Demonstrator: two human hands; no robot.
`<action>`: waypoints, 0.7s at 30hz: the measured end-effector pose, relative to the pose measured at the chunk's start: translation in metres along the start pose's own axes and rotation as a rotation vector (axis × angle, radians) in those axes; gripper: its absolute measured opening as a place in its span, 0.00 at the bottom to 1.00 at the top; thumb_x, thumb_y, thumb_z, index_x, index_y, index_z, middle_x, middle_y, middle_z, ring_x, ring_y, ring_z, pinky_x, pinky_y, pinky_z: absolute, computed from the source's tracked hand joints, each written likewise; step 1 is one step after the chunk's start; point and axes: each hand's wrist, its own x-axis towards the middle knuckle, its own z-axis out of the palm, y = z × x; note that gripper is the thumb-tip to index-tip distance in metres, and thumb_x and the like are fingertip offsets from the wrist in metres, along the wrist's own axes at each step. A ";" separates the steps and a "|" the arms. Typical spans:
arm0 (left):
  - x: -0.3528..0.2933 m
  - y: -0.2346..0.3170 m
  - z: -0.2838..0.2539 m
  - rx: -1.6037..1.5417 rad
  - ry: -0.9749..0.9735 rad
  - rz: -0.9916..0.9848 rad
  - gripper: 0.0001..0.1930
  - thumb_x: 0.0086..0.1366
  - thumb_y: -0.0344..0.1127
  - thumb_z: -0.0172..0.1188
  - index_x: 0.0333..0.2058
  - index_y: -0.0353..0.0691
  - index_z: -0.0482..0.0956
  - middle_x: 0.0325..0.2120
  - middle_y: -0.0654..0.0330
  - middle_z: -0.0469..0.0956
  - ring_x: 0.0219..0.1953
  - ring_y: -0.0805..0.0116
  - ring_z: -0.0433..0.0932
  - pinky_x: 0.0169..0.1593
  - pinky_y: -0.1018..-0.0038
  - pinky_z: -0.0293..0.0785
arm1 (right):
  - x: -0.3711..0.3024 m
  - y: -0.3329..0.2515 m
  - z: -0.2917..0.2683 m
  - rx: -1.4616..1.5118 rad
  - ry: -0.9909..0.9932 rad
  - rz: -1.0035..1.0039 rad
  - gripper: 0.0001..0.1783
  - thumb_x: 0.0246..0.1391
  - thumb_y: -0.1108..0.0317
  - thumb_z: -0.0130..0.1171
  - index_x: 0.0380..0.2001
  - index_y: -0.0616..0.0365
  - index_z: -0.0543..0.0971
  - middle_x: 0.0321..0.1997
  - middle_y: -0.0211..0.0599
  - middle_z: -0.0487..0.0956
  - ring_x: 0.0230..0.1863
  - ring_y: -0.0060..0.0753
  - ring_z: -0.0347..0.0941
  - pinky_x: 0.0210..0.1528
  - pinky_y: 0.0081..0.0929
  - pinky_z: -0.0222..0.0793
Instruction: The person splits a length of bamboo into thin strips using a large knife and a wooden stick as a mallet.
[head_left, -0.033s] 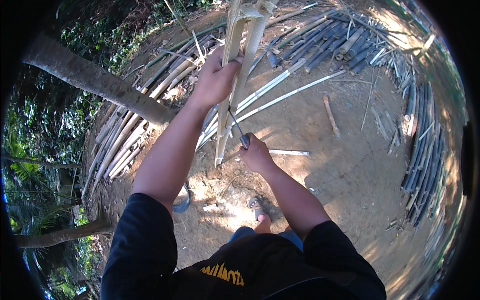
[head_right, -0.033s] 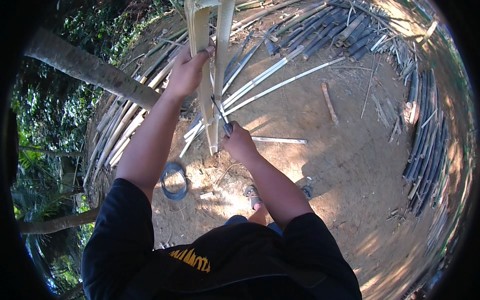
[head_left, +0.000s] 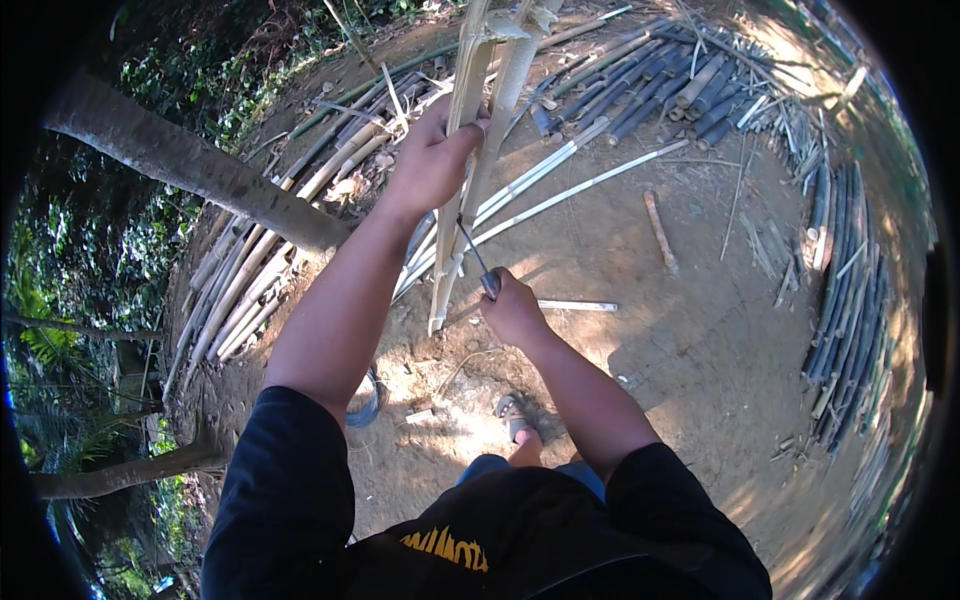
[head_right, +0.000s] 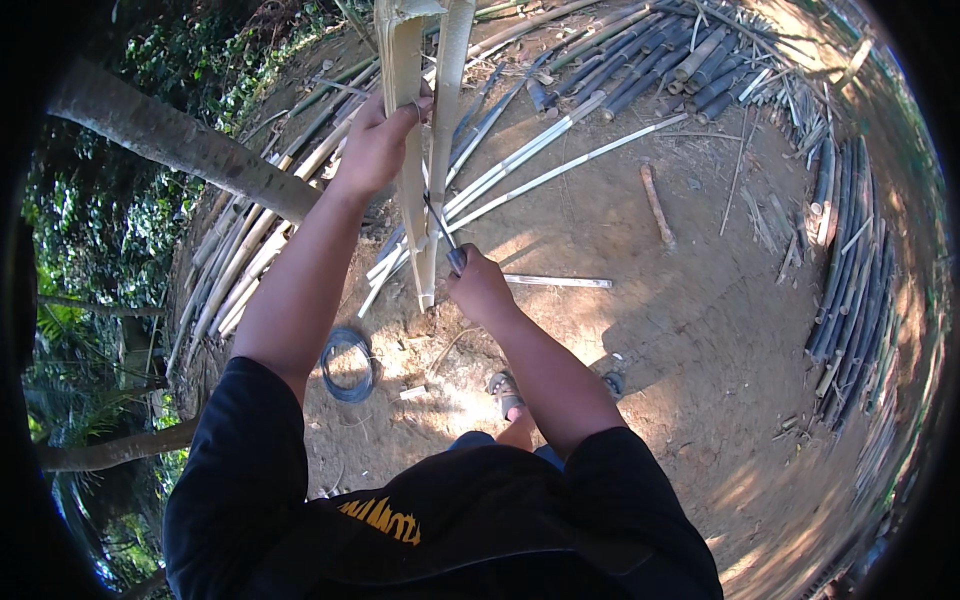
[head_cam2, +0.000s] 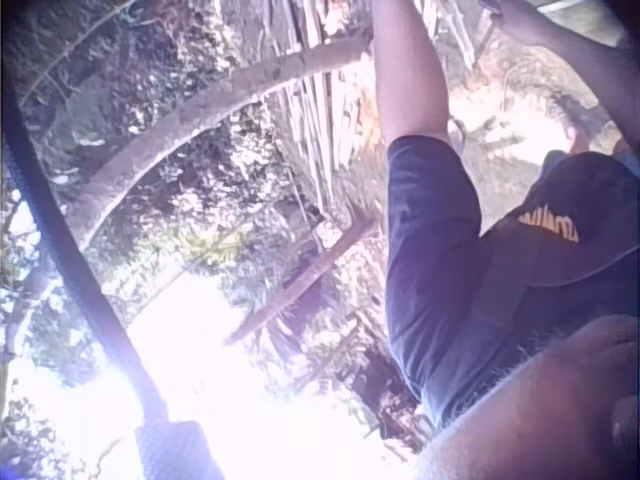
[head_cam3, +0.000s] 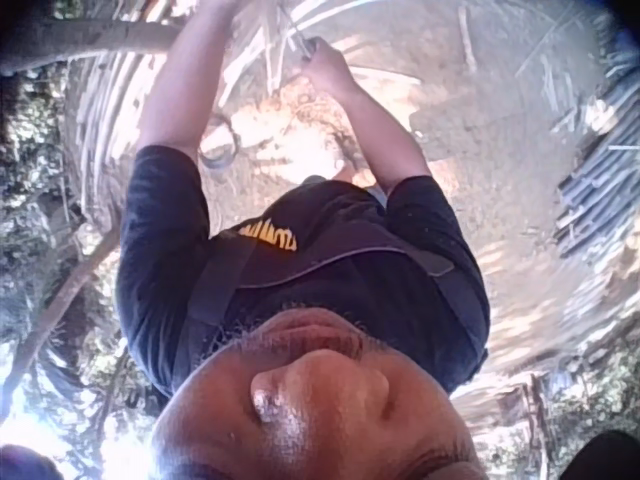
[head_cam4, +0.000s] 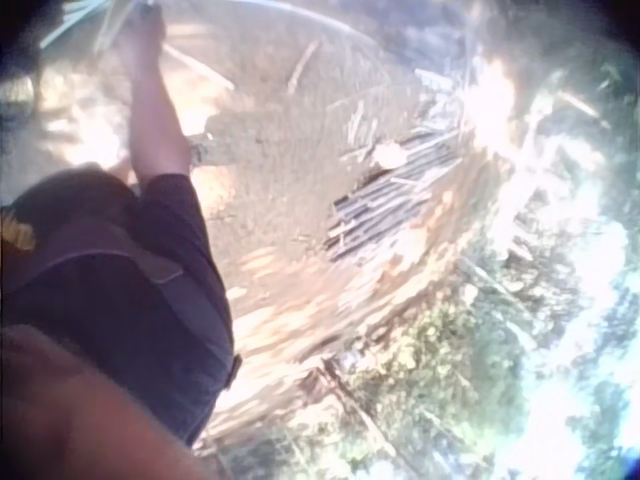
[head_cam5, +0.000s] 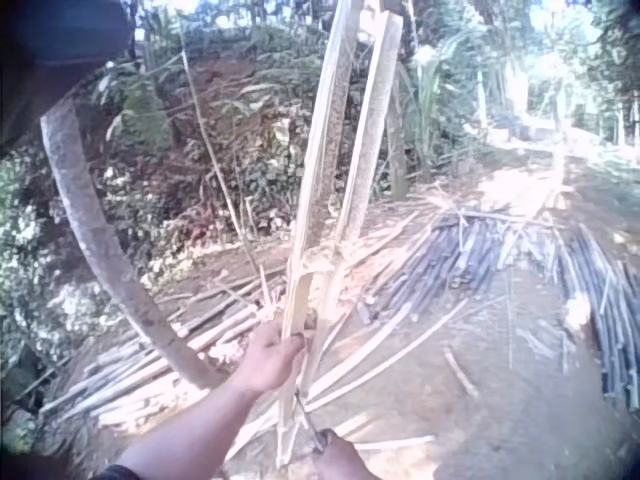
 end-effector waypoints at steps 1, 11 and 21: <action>0.001 -0.001 0.006 -0.051 -0.033 -0.019 0.13 0.69 0.34 0.56 0.47 0.34 0.75 0.39 0.61 0.78 0.42 0.71 0.74 0.50 0.71 0.69 | -0.001 0.003 -0.004 -0.007 0.006 0.006 0.21 0.53 0.65 0.61 0.49 0.60 0.73 0.38 0.56 0.81 0.41 0.58 0.81 0.43 0.46 0.76; -0.001 -0.007 0.029 -0.234 -0.017 -0.039 0.15 0.64 0.32 0.59 0.47 0.33 0.75 0.32 0.63 0.76 0.33 0.75 0.71 0.38 0.75 0.68 | -0.010 0.017 -0.008 0.050 0.014 0.011 0.21 0.53 0.64 0.62 0.49 0.58 0.73 0.36 0.52 0.81 0.39 0.55 0.80 0.43 0.45 0.75; -0.007 -0.005 0.031 -0.232 -0.014 -0.021 0.16 0.63 0.34 0.61 0.47 0.33 0.76 0.32 0.64 0.76 0.32 0.77 0.70 0.37 0.75 0.66 | -0.013 0.026 0.009 0.257 -0.073 0.058 0.23 0.50 0.63 0.64 0.49 0.60 0.74 0.31 0.43 0.79 0.34 0.44 0.77 0.40 0.40 0.73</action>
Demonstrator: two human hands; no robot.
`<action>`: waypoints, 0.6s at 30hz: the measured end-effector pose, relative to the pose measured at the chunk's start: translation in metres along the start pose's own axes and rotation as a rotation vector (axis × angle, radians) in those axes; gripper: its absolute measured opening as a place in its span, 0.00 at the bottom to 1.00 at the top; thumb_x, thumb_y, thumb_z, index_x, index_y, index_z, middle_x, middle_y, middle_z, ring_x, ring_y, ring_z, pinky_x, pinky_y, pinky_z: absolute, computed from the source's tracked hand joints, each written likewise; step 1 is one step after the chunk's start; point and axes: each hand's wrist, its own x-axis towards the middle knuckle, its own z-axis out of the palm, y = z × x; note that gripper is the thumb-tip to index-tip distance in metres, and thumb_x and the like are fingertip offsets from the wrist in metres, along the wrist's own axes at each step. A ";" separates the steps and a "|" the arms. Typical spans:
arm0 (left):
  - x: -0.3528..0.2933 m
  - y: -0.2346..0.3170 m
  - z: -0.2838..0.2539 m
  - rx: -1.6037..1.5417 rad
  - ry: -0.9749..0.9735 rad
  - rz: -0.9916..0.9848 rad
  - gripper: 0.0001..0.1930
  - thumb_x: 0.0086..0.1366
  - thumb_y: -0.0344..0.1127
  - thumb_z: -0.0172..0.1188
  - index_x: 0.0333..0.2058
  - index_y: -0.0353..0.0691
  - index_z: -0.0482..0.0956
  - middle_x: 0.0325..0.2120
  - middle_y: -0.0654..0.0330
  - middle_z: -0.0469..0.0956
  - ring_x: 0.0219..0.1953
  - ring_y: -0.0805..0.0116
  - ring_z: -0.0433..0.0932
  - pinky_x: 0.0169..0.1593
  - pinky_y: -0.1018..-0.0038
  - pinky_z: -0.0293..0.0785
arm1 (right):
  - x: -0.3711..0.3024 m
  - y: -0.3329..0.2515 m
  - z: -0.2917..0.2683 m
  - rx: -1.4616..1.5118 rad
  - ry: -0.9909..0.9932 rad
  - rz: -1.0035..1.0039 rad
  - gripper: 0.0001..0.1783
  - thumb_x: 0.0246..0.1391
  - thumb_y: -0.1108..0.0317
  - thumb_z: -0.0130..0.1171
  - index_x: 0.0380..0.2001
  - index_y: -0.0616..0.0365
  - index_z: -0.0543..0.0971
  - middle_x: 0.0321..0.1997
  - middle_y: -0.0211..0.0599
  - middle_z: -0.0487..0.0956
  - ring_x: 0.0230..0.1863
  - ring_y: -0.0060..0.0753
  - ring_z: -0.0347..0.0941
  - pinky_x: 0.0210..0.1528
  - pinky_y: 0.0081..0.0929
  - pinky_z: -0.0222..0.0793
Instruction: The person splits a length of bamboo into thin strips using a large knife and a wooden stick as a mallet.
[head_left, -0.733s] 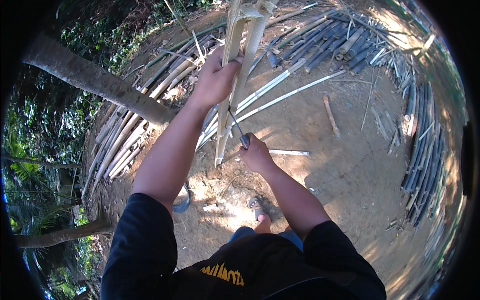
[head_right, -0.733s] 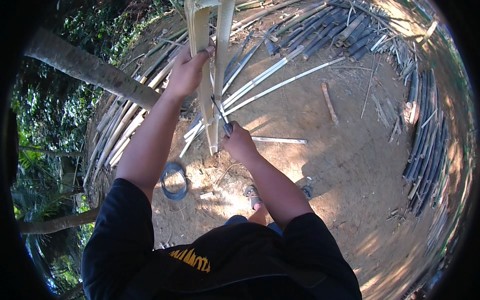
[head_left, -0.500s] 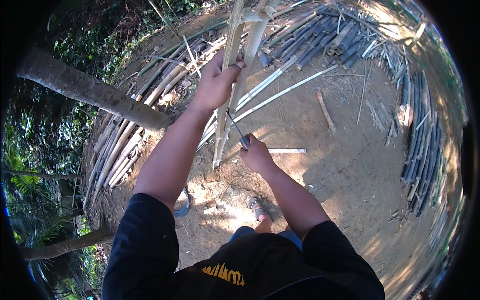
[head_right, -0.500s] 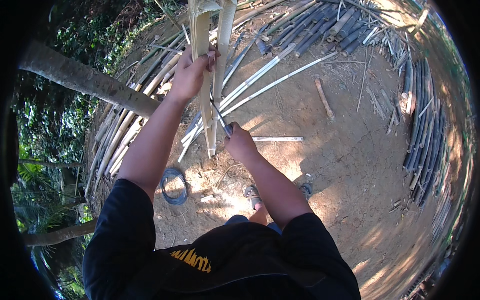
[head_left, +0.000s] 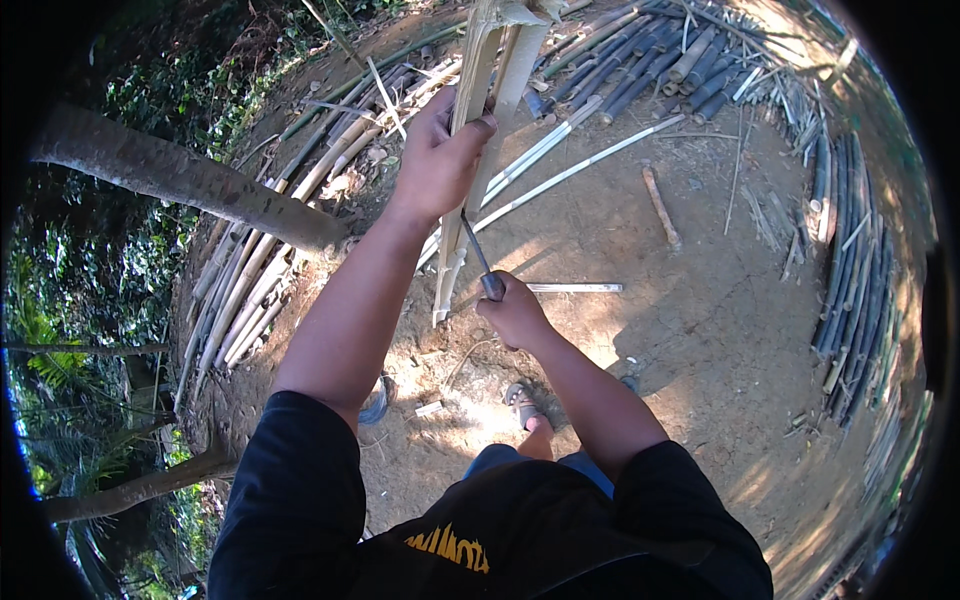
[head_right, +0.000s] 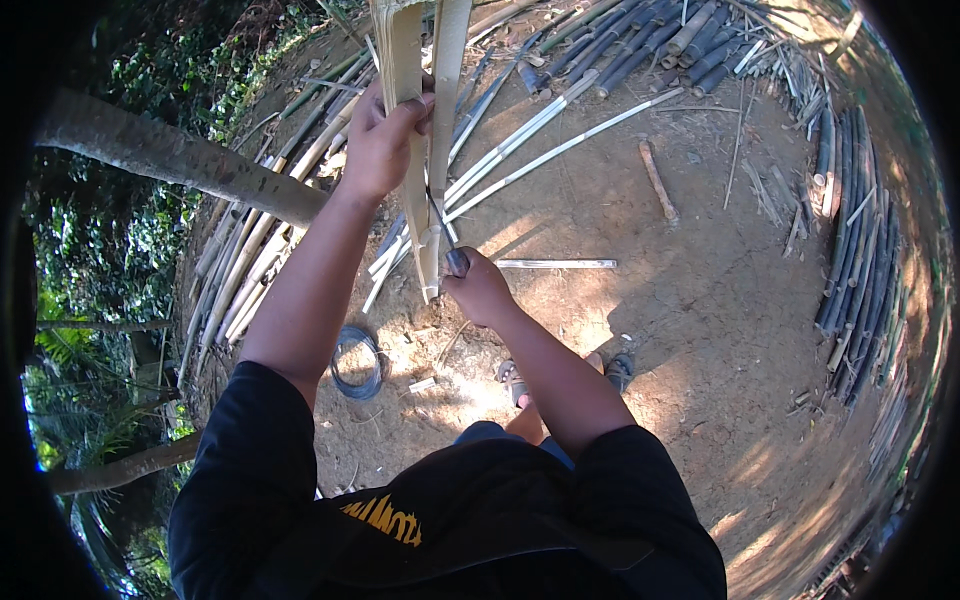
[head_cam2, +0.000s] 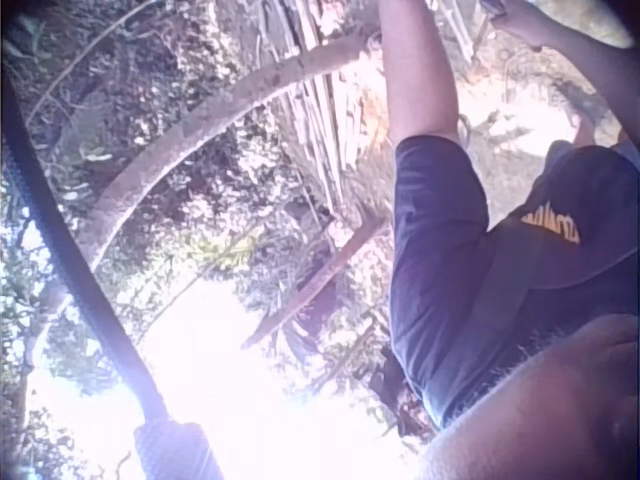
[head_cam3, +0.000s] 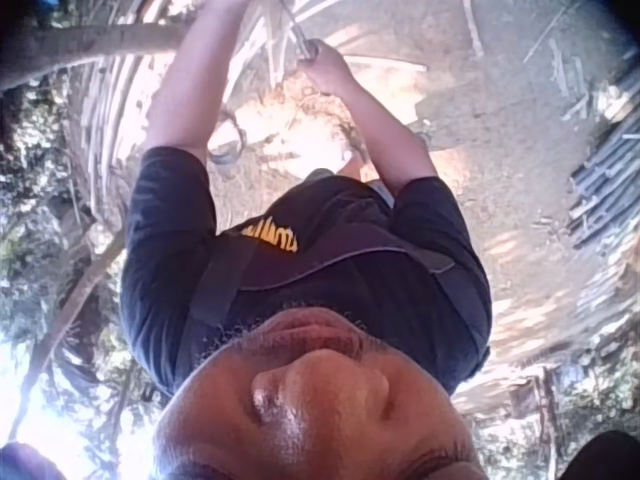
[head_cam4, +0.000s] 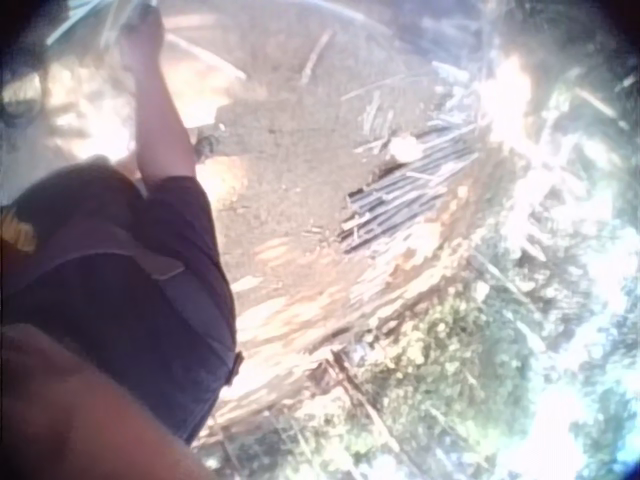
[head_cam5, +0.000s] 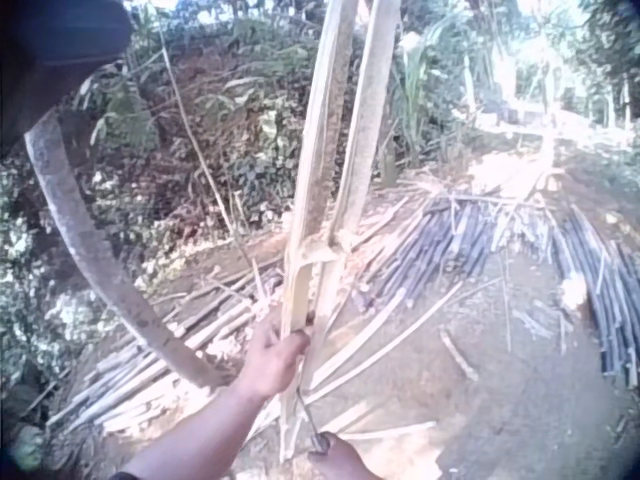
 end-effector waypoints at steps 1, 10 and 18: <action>-0.001 0.000 0.000 0.002 0.006 0.006 0.15 0.63 0.34 0.61 0.47 0.33 0.76 0.32 0.64 0.76 0.32 0.77 0.70 0.37 0.76 0.66 | -0.001 -0.005 0.001 0.082 -0.025 0.035 0.22 0.50 0.63 0.64 0.48 0.60 0.74 0.31 0.42 0.79 0.33 0.42 0.77 0.39 0.39 0.72; -0.002 -0.001 0.005 0.022 0.038 0.072 0.11 0.63 0.33 0.58 0.41 0.32 0.77 0.24 0.63 0.75 0.25 0.76 0.72 0.32 0.75 0.68 | 0.034 0.075 0.076 0.364 -0.178 0.261 0.05 0.58 0.70 0.58 0.36 0.56 0.73 0.24 0.33 0.74 0.20 0.23 0.68 0.21 0.31 0.63; 0.014 -0.021 0.026 0.130 0.085 0.113 0.14 0.67 0.39 0.57 0.41 0.32 0.79 0.28 0.56 0.80 0.29 0.67 0.77 0.37 0.69 0.74 | 0.024 0.080 0.064 -0.076 0.115 0.122 0.15 0.54 0.66 0.61 0.43 0.60 0.78 0.36 0.48 0.83 0.38 0.44 0.82 0.43 0.41 0.75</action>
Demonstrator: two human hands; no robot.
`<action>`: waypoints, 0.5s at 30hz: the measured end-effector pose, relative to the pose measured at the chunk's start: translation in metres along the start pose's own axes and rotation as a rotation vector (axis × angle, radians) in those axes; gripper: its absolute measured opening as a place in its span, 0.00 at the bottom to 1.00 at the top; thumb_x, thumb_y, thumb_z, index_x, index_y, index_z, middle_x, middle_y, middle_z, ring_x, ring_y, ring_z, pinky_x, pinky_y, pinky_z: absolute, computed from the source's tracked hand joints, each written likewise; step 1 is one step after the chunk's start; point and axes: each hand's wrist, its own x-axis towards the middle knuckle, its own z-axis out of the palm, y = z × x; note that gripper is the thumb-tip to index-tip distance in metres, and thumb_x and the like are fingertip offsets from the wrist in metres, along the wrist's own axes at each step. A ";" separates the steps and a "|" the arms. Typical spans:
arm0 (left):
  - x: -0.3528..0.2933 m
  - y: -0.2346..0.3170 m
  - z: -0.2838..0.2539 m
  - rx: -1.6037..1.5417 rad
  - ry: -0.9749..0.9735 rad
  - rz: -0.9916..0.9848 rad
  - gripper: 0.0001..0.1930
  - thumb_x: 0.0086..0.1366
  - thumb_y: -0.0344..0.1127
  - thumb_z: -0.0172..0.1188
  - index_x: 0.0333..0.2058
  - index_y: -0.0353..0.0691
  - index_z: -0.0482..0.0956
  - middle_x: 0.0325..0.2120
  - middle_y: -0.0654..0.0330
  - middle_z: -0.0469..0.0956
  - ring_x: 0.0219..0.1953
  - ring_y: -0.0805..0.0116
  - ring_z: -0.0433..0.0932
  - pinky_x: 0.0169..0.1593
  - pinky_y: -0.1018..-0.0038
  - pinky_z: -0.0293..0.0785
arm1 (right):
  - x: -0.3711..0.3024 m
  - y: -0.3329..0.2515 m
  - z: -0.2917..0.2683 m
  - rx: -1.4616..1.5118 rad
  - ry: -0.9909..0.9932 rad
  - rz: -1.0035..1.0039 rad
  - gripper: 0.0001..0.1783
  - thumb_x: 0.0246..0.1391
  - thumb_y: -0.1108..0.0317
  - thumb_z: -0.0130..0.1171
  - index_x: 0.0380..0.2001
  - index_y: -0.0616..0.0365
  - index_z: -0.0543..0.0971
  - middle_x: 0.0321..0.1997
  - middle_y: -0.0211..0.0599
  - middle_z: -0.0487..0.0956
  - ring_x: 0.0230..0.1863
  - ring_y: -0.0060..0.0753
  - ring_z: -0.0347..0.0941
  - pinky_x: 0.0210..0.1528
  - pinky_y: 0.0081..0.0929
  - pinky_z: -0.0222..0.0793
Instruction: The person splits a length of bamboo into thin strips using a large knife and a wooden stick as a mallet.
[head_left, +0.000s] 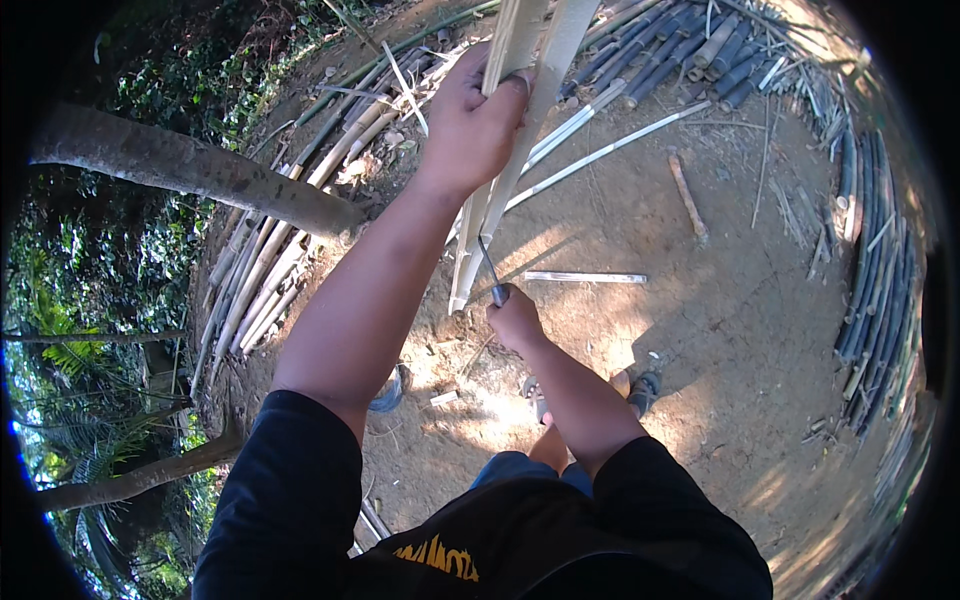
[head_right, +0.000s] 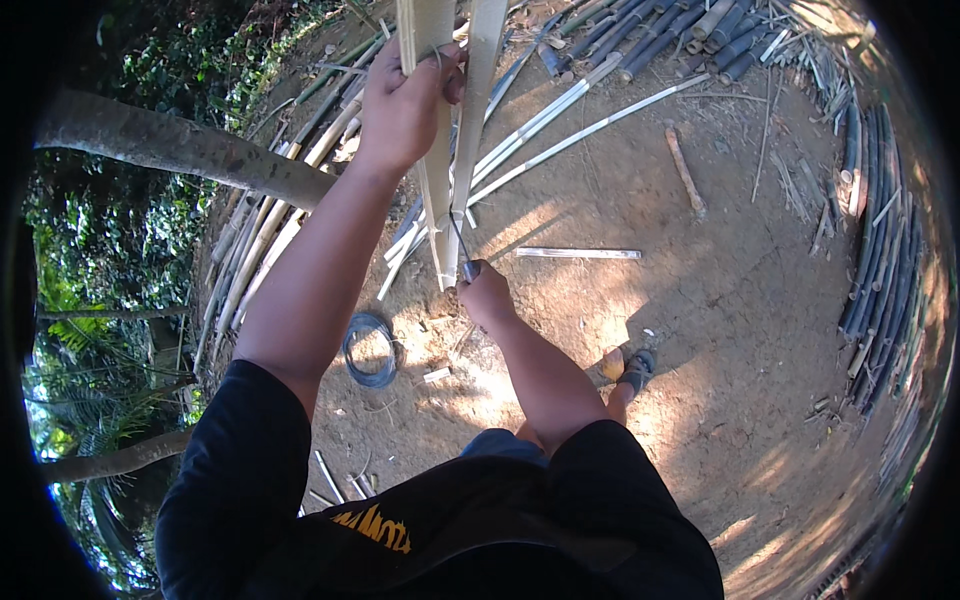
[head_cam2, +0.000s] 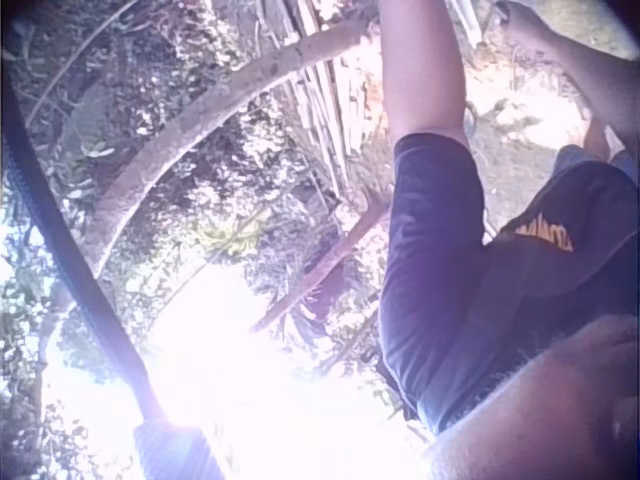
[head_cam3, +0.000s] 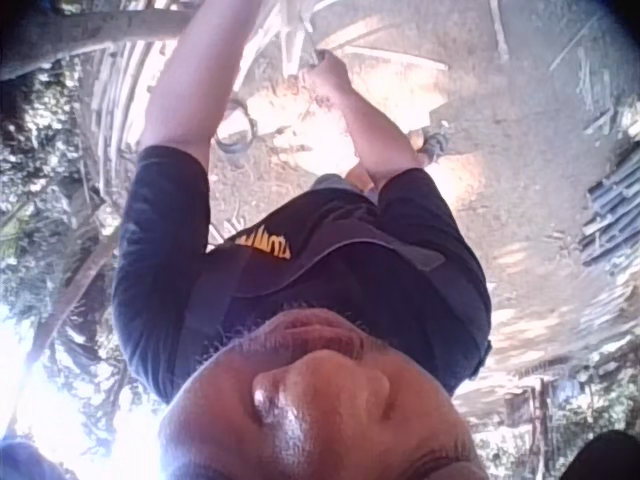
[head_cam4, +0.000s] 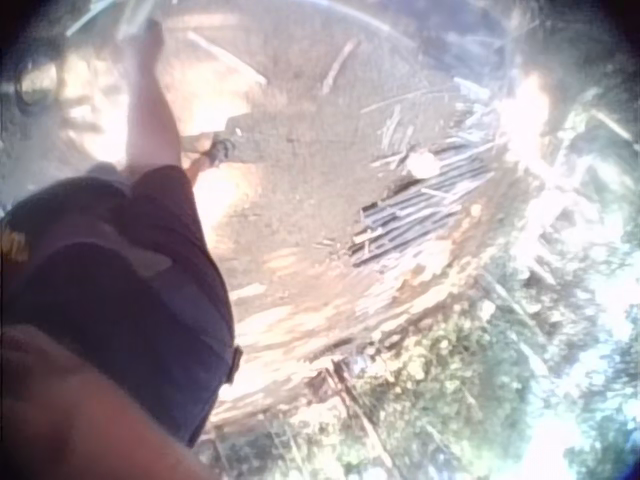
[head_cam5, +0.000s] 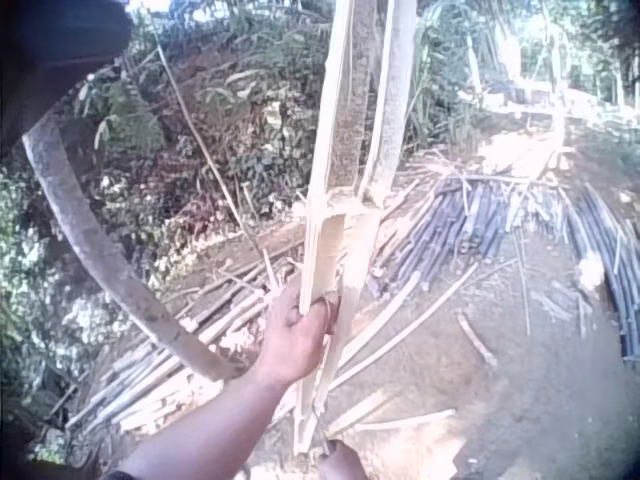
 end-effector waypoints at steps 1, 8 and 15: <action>0.003 -0.003 0.006 0.111 0.011 0.010 0.15 0.67 0.40 0.57 0.43 0.32 0.79 0.30 0.54 0.80 0.30 0.65 0.79 0.38 0.67 0.75 | 0.001 0.001 -0.006 -0.031 0.015 0.004 0.16 0.54 0.66 0.61 0.45 0.60 0.78 0.36 0.48 0.83 0.39 0.46 0.82 0.43 0.41 0.75; -0.002 0.004 0.070 0.381 -0.002 0.070 0.17 0.71 0.43 0.55 0.48 0.34 0.79 0.30 0.42 0.82 0.36 0.39 0.81 0.42 0.57 0.76 | 0.001 0.017 -0.057 -0.329 0.028 0.071 0.21 0.54 0.64 0.61 0.50 0.61 0.74 0.39 0.57 0.83 0.43 0.57 0.81 0.44 0.47 0.77; 0.001 -0.017 0.106 0.216 -0.263 -0.092 0.27 0.65 0.52 0.63 0.49 0.31 0.78 0.27 0.52 0.81 0.32 0.57 0.80 0.42 0.64 0.74 | 0.005 0.056 -0.072 -0.274 0.021 0.071 0.21 0.54 0.64 0.62 0.50 0.60 0.75 0.40 0.55 0.83 0.44 0.56 0.80 0.46 0.46 0.76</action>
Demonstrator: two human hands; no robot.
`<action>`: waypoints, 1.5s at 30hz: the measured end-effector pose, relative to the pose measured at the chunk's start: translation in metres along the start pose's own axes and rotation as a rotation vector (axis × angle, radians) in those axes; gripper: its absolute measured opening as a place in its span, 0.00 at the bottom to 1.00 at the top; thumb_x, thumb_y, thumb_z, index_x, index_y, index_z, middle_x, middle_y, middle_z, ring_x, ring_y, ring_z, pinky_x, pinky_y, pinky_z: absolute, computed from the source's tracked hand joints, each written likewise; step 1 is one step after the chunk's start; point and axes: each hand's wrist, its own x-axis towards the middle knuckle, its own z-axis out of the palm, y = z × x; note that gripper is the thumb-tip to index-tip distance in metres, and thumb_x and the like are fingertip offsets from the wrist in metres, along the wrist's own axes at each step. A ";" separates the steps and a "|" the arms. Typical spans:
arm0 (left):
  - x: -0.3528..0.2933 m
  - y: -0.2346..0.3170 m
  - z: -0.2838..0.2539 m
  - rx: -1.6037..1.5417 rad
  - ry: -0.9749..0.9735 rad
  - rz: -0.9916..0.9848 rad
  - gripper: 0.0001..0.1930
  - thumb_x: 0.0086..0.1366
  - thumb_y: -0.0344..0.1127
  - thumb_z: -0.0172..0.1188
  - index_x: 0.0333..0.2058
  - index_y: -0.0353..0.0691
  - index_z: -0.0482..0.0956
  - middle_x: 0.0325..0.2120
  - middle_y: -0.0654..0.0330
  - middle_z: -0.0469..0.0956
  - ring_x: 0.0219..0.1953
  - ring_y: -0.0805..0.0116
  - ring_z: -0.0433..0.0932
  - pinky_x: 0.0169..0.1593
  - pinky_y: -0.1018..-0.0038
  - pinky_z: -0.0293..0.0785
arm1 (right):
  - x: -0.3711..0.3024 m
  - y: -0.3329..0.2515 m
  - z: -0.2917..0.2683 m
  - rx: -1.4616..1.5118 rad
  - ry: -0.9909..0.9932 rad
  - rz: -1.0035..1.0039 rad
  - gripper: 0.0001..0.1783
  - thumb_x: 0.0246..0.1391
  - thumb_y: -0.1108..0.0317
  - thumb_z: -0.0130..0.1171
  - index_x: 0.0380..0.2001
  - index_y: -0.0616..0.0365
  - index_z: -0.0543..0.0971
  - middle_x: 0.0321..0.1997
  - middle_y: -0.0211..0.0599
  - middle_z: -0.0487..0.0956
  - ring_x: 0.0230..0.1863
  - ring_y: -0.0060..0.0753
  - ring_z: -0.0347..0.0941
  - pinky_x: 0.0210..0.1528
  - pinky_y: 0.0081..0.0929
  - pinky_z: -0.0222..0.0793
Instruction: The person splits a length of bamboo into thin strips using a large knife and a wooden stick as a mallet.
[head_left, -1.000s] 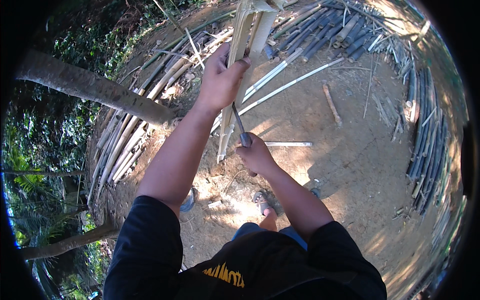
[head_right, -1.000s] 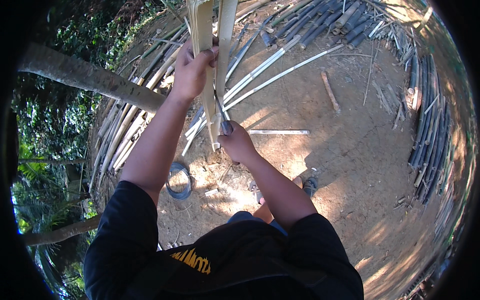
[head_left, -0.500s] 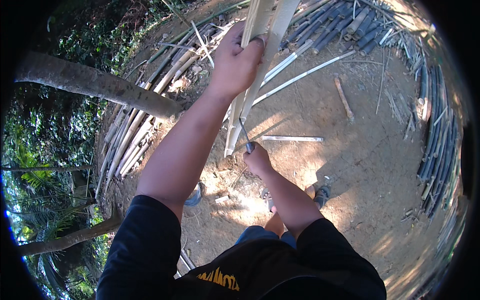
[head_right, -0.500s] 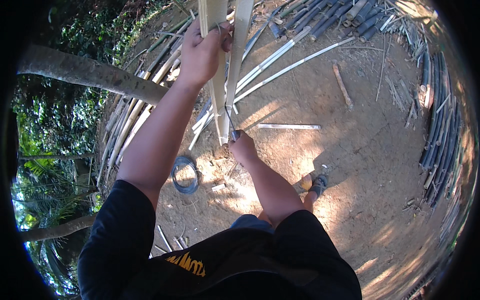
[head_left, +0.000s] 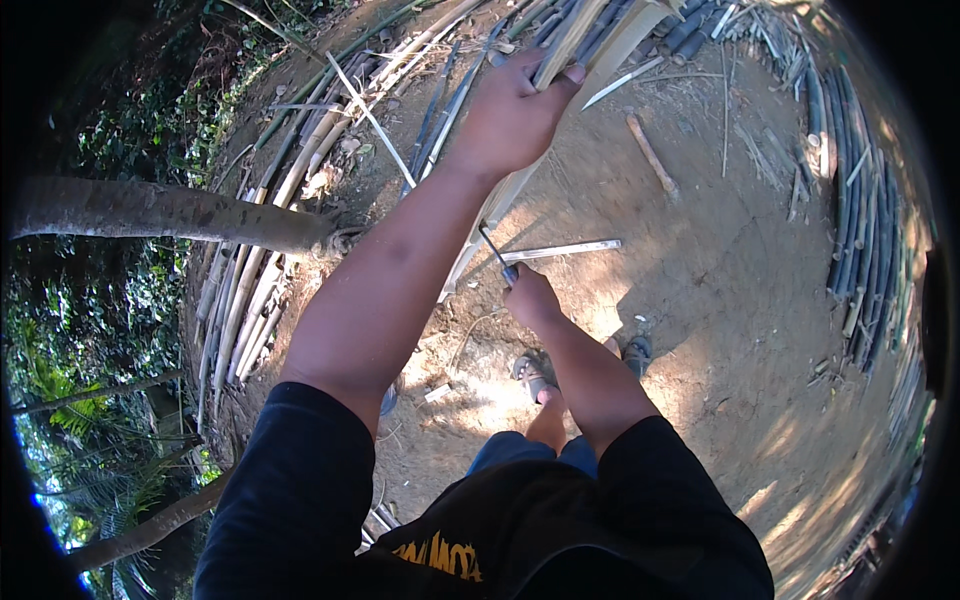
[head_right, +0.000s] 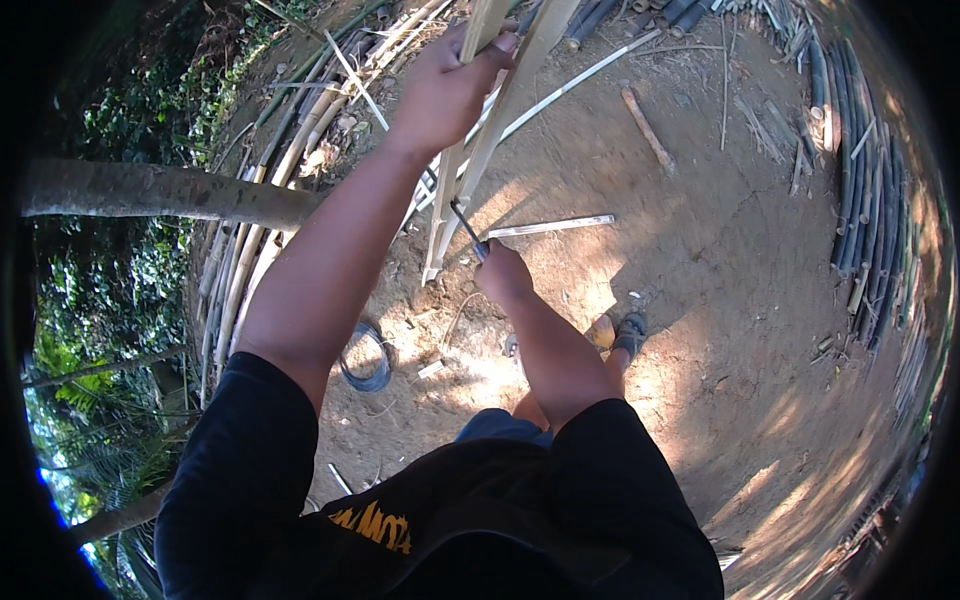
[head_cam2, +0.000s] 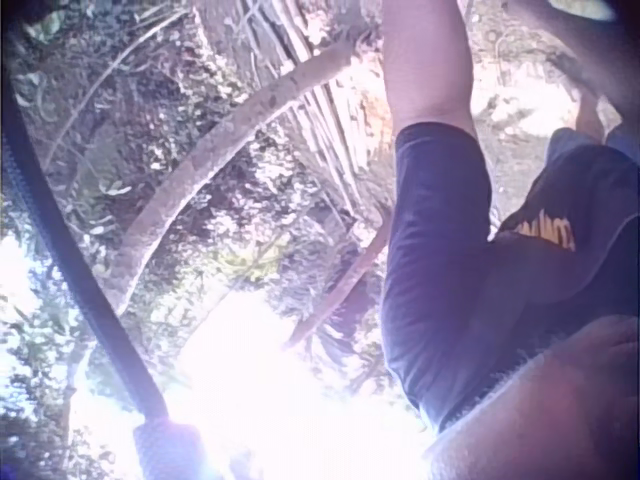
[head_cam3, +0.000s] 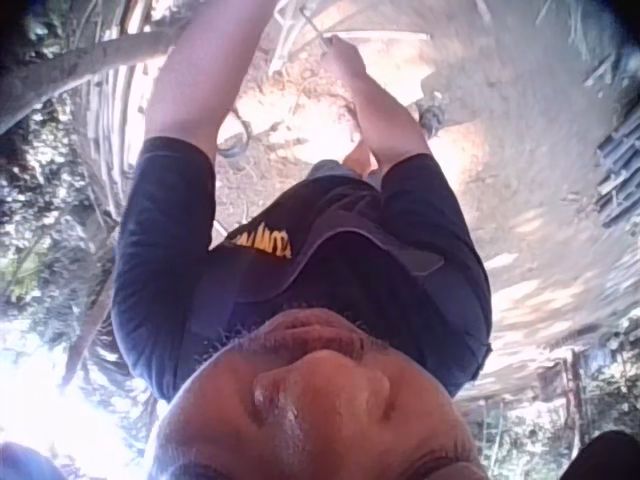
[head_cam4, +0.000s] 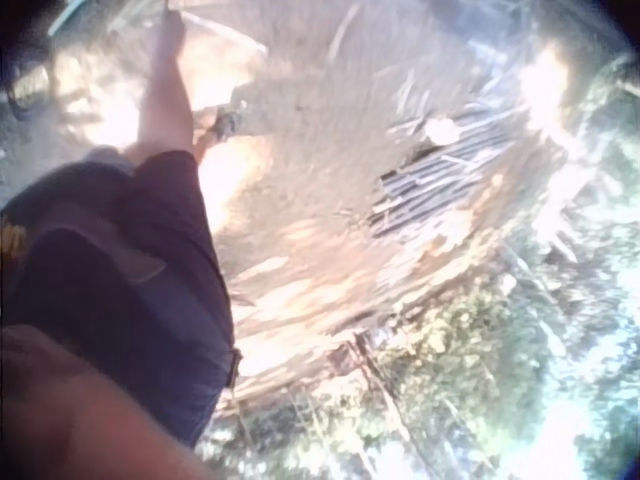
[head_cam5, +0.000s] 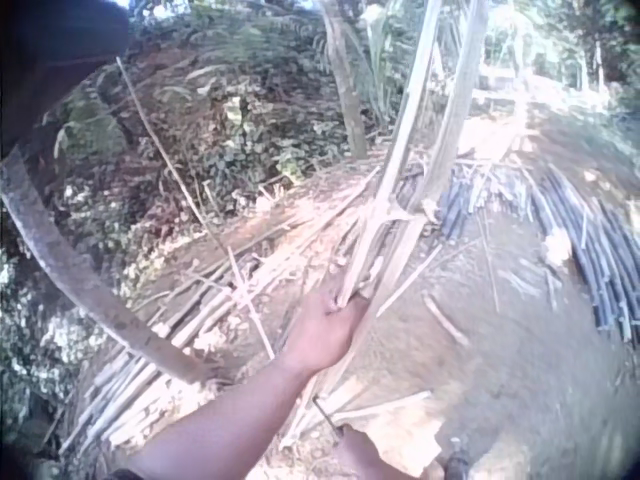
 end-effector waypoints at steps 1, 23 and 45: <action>-0.001 0.000 -0.002 -0.086 -0.038 0.022 0.27 0.63 0.52 0.64 0.48 0.31 0.78 0.27 0.54 0.81 0.32 0.61 0.79 0.41 0.66 0.73 | -0.002 0.003 0.002 0.042 -0.008 0.000 0.21 0.53 0.64 0.62 0.50 0.59 0.75 0.40 0.55 0.82 0.45 0.56 0.80 0.46 0.45 0.76; -0.016 -0.009 -0.089 -0.588 0.038 0.018 0.18 0.65 0.37 0.64 0.49 0.32 0.76 0.31 0.59 0.79 0.27 0.75 0.74 0.34 0.80 0.70 | -0.006 -0.037 0.085 1.068 -0.325 -0.104 0.22 0.55 0.69 0.56 0.54 0.62 0.70 0.24 0.29 0.71 0.18 0.20 0.66 0.21 0.25 0.62; -0.032 -0.044 -0.232 -0.470 0.267 0.225 0.17 0.67 0.44 0.61 0.43 0.36 0.75 0.29 0.61 0.78 0.24 0.77 0.72 0.30 0.81 0.70 | 0.061 -0.160 0.072 0.288 -0.273 -0.262 0.21 0.54 0.64 0.58 0.49 0.64 0.75 0.40 0.53 0.82 0.43 0.51 0.81 0.48 0.44 0.75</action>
